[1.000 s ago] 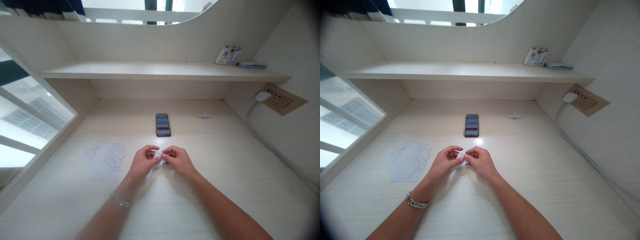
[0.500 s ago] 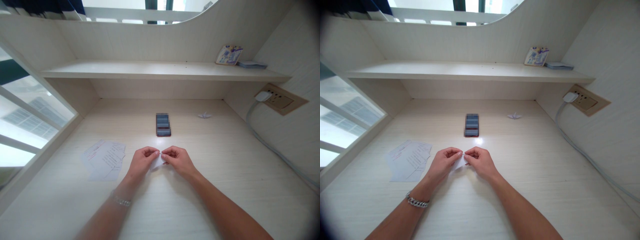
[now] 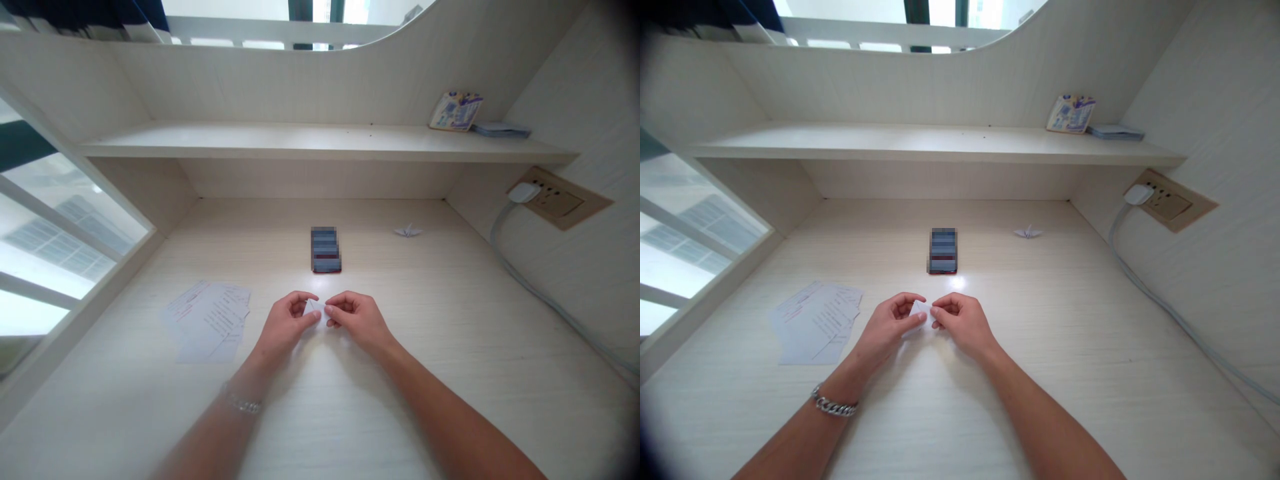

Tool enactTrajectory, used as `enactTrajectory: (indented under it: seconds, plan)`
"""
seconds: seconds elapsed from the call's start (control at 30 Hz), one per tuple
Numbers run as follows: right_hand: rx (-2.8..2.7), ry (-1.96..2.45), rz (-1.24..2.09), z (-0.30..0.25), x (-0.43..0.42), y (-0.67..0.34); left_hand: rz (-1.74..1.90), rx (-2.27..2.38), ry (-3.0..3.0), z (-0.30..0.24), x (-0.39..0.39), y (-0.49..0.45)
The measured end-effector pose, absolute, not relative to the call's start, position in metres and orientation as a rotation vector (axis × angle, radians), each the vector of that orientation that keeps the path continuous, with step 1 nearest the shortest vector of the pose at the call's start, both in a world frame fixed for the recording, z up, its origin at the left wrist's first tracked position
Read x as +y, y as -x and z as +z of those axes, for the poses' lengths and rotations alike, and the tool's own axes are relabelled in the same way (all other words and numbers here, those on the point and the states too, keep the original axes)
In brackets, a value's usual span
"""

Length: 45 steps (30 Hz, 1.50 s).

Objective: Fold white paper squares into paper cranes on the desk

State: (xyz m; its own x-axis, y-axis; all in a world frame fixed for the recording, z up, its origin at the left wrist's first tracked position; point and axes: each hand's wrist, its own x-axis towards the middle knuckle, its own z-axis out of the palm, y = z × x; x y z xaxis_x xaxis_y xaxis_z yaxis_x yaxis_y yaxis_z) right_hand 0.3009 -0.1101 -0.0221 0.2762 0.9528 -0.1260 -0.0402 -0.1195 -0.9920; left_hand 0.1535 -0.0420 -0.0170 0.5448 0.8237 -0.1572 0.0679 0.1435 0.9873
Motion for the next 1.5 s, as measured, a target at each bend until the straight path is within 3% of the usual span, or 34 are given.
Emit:
enactTrajectory:
  seconds: [0.53, 0.8, 1.17, 1.5]
  plan:
    - [-0.798, 1.353, 1.092, -0.025, -0.111, -0.325, 0.704, 0.876, -1.219, -0.019, -0.034, -0.146]
    - [-1.002, 1.37, 1.198, -0.027, -0.11, -0.306, 0.675, 0.869, -1.261, -0.016, -0.039, -0.149]
    - [-0.87, 1.354, 1.381, -0.025, -0.11, -0.311, 0.606, 0.848, -1.371, -0.015, -0.04, -0.149]
    - [-0.951, 1.45, 1.301, -0.026, -0.109, -0.303, 0.581, 0.812, -1.388, -0.02, -0.042, -0.152]
